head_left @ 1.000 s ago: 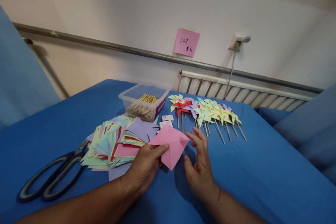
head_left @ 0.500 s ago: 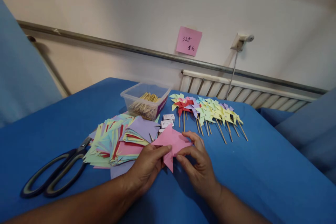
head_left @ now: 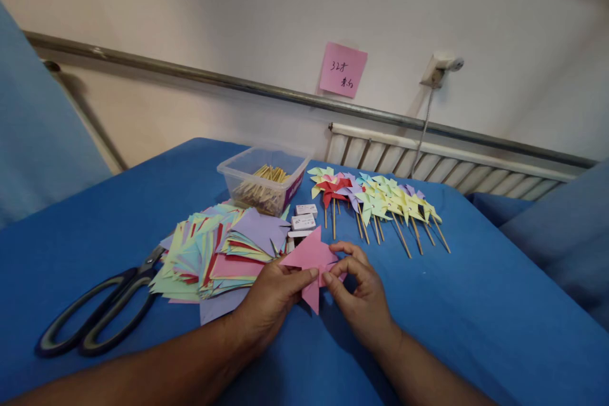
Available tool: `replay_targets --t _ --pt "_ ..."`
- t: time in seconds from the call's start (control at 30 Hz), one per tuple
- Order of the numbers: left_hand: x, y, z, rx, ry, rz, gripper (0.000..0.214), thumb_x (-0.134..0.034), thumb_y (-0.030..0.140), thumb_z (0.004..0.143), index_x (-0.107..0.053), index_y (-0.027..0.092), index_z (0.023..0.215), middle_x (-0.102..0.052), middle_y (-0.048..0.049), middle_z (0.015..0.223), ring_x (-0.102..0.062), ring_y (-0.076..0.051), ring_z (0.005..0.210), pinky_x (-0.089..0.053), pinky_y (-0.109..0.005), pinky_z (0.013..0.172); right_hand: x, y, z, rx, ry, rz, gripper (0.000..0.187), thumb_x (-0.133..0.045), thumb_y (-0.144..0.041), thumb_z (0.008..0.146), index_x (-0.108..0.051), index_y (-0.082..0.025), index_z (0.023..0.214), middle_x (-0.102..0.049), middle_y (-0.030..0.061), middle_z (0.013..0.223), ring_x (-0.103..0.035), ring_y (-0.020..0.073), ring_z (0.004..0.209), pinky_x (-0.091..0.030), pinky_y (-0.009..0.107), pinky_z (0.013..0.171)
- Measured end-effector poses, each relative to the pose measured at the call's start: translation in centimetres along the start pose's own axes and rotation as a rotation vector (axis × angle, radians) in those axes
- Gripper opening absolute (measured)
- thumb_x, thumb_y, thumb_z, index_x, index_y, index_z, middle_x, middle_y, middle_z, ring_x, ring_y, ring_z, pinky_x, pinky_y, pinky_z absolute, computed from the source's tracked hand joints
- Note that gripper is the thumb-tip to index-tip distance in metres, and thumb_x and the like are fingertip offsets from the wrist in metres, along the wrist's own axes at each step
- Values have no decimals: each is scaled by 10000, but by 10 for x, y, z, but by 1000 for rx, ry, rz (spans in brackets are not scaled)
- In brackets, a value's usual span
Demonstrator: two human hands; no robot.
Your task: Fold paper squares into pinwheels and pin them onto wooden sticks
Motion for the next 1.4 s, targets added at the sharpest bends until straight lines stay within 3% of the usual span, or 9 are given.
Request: replay_targets --t 0.4,1.17,1.27,1.4 --pt "5 -5 1 54 35 49 193 -774 266 623 -695 114 712 -683 -54 663 -595 -143 607 -468 -267 648 -2 1 -1 -14 4 4 83 -631 -178 750 -632 -205 672 -592 65 1072 -538 219 1040 -402 358 879" --pt "6 -6 4 47 80 176 172 -750 245 602 -681 112 685 -651 -27 608 -548 -118 555 -414 -224 556 -4 4 -4 -41 2 81 124 -602 -188 776 -573 -185 655 -601 62 1049 -540 205 1026 -393 333 885" --pt "7 -6 5 23 46 182 163 -722 235 615 -678 109 708 -654 -41 633 -572 -148 588 -435 -253 589 1 8 -3 -131 32 228 98 -570 -283 823 -608 -192 828 -595 71 1093 -531 208 1040 -400 331 885" --pt "5 -3 3 26 -12 217 157 -682 210 615 -686 108 734 -656 -48 643 -596 -181 620 -453 -283 622 -2 20 -1 -372 -61 528 305 -555 -413 834 -577 -182 1031 -633 75 998 -583 186 866 -453 293 736"
Point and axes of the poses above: each hand's wrist, its own z-axis towards the middle knuckle, its own x-axis out of the back of the hand, y = z × x, the point moved 5 cm from there along z, towards the middle knuckle
